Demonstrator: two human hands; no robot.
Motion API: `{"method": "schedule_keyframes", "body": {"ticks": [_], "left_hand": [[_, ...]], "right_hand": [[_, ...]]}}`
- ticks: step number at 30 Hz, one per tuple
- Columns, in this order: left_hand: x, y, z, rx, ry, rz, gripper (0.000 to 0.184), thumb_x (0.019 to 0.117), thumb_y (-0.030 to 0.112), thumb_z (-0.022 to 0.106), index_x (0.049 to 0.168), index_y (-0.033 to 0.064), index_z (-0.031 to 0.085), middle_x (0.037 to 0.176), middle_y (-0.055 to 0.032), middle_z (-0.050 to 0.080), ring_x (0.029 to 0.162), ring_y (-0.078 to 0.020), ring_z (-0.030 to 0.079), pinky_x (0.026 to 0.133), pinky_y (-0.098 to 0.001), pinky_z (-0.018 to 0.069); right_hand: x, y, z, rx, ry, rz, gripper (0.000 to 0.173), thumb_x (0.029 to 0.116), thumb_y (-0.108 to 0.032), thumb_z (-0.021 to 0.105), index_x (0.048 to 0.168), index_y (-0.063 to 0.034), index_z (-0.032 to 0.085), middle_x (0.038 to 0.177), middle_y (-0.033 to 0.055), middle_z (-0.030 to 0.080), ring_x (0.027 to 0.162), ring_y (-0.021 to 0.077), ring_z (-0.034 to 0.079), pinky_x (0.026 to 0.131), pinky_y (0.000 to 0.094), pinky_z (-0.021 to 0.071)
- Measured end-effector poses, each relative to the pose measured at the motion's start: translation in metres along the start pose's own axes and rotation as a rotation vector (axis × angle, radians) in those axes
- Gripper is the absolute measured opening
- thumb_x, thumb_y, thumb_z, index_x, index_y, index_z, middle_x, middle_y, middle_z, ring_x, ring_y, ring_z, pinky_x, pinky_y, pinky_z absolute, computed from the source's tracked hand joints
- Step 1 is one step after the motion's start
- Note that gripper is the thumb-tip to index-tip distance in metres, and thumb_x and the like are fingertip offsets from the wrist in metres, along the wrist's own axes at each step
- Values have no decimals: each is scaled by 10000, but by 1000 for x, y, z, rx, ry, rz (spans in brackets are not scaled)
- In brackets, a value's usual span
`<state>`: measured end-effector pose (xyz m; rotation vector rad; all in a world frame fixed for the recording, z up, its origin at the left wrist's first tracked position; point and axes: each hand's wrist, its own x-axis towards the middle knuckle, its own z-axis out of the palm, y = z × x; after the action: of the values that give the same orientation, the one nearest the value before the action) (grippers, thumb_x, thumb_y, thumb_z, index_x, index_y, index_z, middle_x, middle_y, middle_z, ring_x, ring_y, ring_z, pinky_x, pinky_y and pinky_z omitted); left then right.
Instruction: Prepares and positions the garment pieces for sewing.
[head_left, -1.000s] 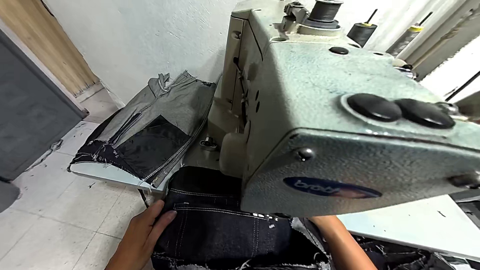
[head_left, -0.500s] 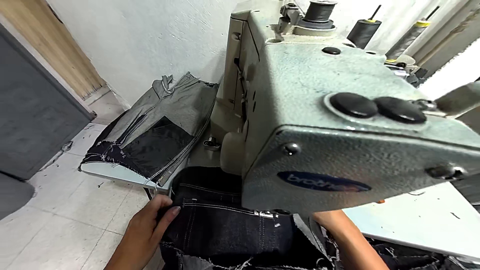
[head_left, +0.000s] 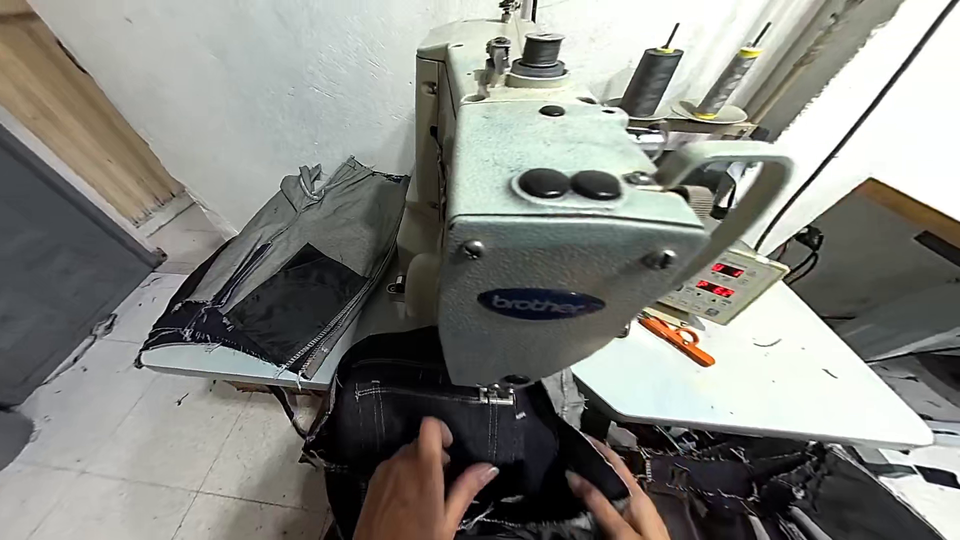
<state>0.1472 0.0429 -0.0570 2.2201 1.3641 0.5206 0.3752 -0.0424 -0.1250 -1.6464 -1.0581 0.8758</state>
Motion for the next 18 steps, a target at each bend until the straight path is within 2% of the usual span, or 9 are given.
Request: {"method": "schedule_keyframes", "body": {"ticks": [2, 3, 7, 9, 10, 11, 13, 15, 18], "left_hand": [[7, 5, 12, 44, 42, -25, 696, 918, 565, 660, 1120, -98, 599, 718, -136, 681, 657, -319, 707, 630, -505, 581], [10, 8, 17, 74, 85, -27, 771, 899, 613, 647, 1124, -121, 584, 661, -127, 650, 611, -318, 690, 598, -498, 574], [18, 24, 22, 47, 131, -182, 941, 840, 681, 669, 1233, -162, 526, 640, -154, 639, 627, -355, 691, 634, -523, 571], [20, 23, 26, -148, 118, -257, 827, 855, 598, 719, 1221, -113, 509, 653, -132, 614, 617, -321, 651, 641, -511, 553], [20, 19, 29, -270, 122, -269, 745, 866, 545, 735, 1201, -77, 502, 659, -104, 584, 600, -277, 610, 623, -480, 534], [19, 14, 32, -383, 133, -268, 670, 873, 494, 745, 1188, -43, 497, 671, -77, 572, 598, -234, 591, 610, -449, 527], [12, 2, 25, -500, 213, -213, 539, 891, 342, 748, 1187, -39, 507, 695, -66, 598, 613, -188, 613, 599, -414, 547], [6, -23, 1, -420, 364, -133, 450, 903, 225, 730, 1179, -68, 529, 663, -55, 604, 571, -164, 611, 549, -393, 545], [11, -85, -21, -233, 492, -49, 392, 903, 280, 709, 1124, -4, 553, 608, 24, 604, 499, -76, 574, 492, -312, 518]], "right_hand": [[13, 9, 10, 151, 95, 123, 202, 984, -82, 553, 1114, 29, 659, 955, 30, 709, 899, 19, 663, 867, 272, 547], [19, 10, 13, 220, 122, 172, 172, 1014, -91, 519, 1036, -6, 667, 884, -16, 697, 852, -15, 652, 842, 240, 542], [41, 4, 13, 366, 255, 183, 206, 1046, -107, 488, 1133, 13, 632, 957, -12, 694, 904, -35, 640, 865, 186, 527], [53, -4, -6, 326, 284, 85, 252, 1038, -103, 481, 1193, 40, 619, 992, -12, 687, 913, -35, 640, 861, 196, 538], [59, -10, -20, 290, 263, -14, 230, 1029, -85, 472, 1155, 20, 633, 986, -45, 692, 926, -53, 641, 877, 185, 541], [66, -14, -36, 240, 221, -160, 213, 997, -56, 468, 1053, -44, 673, 938, -104, 704, 905, -70, 644, 863, 175, 546], [76, -23, -65, 105, 68, -448, 256, 945, -49, 505, 977, -169, 729, 925, -194, 712, 892, -111, 634, 844, 136, 538], [83, -29, -83, -37, -73, -533, 163, 963, -174, 559, 930, -222, 711, 870, -228, 668, 832, -154, 585, 774, 88, 495], [94, -15, -53, -111, -188, -389, 177, 967, -178, 587, 908, -60, 704, 796, -96, 642, 740, -87, 563, 705, 161, 488]]}}
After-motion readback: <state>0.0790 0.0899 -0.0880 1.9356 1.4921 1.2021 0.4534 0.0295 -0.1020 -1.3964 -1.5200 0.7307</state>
